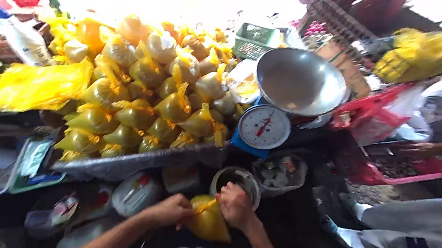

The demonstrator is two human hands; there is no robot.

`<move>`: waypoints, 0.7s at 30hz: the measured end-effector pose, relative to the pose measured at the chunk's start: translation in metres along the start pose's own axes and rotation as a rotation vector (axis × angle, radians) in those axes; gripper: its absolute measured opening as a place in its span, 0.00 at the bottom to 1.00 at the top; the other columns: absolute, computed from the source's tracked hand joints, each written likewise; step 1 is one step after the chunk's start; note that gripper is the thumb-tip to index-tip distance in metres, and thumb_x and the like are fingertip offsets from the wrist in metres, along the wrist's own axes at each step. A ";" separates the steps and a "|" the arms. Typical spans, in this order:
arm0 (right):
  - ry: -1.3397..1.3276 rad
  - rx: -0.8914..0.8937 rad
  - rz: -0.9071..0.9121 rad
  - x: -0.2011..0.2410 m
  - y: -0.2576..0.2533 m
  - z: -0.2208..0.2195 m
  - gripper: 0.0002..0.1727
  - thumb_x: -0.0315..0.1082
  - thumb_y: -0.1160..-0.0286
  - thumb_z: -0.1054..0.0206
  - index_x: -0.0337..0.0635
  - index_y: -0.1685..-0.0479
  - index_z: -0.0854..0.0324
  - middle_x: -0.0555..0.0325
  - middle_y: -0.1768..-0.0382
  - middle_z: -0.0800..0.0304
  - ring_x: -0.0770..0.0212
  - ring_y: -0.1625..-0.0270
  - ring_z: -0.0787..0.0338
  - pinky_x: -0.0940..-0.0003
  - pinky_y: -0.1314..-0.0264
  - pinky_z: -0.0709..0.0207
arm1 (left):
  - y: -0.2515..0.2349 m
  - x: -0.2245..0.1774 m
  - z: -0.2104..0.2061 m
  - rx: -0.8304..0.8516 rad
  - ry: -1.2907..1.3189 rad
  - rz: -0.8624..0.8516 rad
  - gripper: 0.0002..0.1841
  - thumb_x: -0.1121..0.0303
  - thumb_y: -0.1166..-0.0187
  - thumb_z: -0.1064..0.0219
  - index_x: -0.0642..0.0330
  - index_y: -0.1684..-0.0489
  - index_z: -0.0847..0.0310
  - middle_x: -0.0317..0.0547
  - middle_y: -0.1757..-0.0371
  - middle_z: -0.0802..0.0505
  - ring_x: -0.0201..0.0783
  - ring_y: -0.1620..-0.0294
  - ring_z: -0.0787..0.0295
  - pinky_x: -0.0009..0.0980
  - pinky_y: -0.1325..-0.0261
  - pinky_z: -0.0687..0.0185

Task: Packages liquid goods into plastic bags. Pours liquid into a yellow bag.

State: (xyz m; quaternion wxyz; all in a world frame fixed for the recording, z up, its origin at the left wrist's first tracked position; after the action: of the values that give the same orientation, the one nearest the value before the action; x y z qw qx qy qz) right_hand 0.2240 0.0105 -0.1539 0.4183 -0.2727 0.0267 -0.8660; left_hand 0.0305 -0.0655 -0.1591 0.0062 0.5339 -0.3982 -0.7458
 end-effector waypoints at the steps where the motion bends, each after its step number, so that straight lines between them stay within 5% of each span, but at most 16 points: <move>1: -0.075 0.066 -0.079 0.002 0.010 -0.003 0.28 0.52 0.09 0.50 0.47 0.75 0.15 0.58 0.64 0.11 0.54 0.48 0.11 0.53 0.43 0.16 | -0.004 0.014 -0.005 -0.021 0.271 0.005 0.17 0.60 0.12 0.41 0.63 0.61 0.11 0.41 0.72 0.11 0.32 0.76 0.18 0.31 0.67 0.18; 3: -0.212 0.084 -0.175 0.021 0.025 -0.009 0.22 0.50 0.13 0.45 0.51 0.65 0.08 0.59 0.53 0.08 0.53 0.39 0.13 0.51 0.36 0.16 | -0.008 0.024 -0.006 -0.079 0.808 0.055 0.12 0.67 0.15 0.42 0.64 0.61 0.13 0.39 0.73 0.13 0.29 0.77 0.21 0.26 0.68 0.19; 5: -0.311 -0.011 -0.156 0.053 0.020 -0.015 0.17 0.48 0.16 0.38 0.53 0.63 0.06 0.59 0.45 0.11 0.55 0.34 0.16 0.50 0.31 0.20 | -0.009 0.011 0.001 -0.112 0.966 0.055 0.11 0.71 0.18 0.42 0.64 0.58 0.13 0.43 0.70 0.11 0.32 0.75 0.18 0.29 0.67 0.17; 8: -0.284 -0.160 -0.159 0.074 -0.020 -0.006 0.16 0.46 0.15 0.38 0.50 0.64 0.08 0.59 0.36 0.13 0.56 0.25 0.21 0.49 0.21 0.26 | -0.007 -0.023 0.030 -0.207 0.161 -0.215 0.15 0.66 0.20 0.38 0.62 0.43 0.13 0.44 0.60 0.05 0.36 0.63 0.08 0.39 0.54 0.09; 11: -0.326 -0.261 -0.195 0.073 -0.060 0.024 0.24 0.49 0.10 0.44 0.46 0.69 0.10 0.57 0.35 0.14 0.57 0.24 0.21 0.50 0.18 0.29 | 0.004 -0.068 0.065 -0.419 -0.632 -0.491 0.18 0.49 0.18 0.35 0.55 0.55 0.10 0.42 0.61 0.06 0.41 0.60 0.07 0.51 0.53 0.09; 13: -0.479 -0.319 -0.211 0.077 -0.079 0.037 0.22 0.47 0.11 0.40 0.40 0.67 0.12 0.55 0.37 0.15 0.59 0.30 0.18 0.56 0.23 0.24 | 0.010 -0.088 0.082 -0.446 -0.746 -0.588 0.16 0.53 0.17 0.37 0.54 0.63 0.10 0.42 0.64 0.06 0.43 0.63 0.07 0.52 0.57 0.10; 15: -0.620 -0.362 -0.221 0.082 -0.090 0.038 0.13 0.38 0.20 0.29 0.35 0.49 0.16 0.49 0.35 0.17 0.58 0.31 0.16 0.61 0.26 0.19 | 0.010 -0.095 0.098 -0.361 -0.644 -0.607 0.16 0.57 0.14 0.43 0.53 0.64 0.11 0.38 0.68 0.08 0.38 0.65 0.08 0.47 0.58 0.11; 17: -0.604 -0.322 -0.309 0.082 -0.094 0.029 0.19 0.30 0.26 0.29 0.39 0.36 0.18 0.50 0.29 0.20 0.60 0.28 0.17 0.63 0.24 0.18 | 0.009 -0.092 0.107 -0.198 -0.428 -0.589 0.17 0.56 0.09 0.45 0.52 0.60 0.11 0.32 0.71 0.07 0.30 0.70 0.08 0.36 0.62 0.07; 21: -0.496 -0.291 -0.518 0.072 -0.092 -0.001 0.12 0.41 0.20 0.31 0.43 0.60 0.08 0.54 0.34 0.16 0.66 0.34 0.16 0.70 0.29 0.19 | 0.002 -0.078 0.122 -0.133 -0.450 -0.465 0.12 0.62 0.14 0.40 0.52 0.59 0.10 0.35 0.70 0.06 0.32 0.71 0.08 0.39 0.61 0.07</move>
State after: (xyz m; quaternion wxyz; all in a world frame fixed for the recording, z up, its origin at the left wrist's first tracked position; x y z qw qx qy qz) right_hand 0.1222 0.0167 -0.0971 0.1366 -0.5281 -0.0223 -0.8378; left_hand -0.0344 0.0392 -0.0825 -0.2174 0.4309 -0.2075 -0.8509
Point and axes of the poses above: each hand's wrist, its own y-axis away from the middle knuckle, its own z-axis out of the back of the hand, x = y × z, the point moved 7 cm from there along -y, towards the middle knuckle
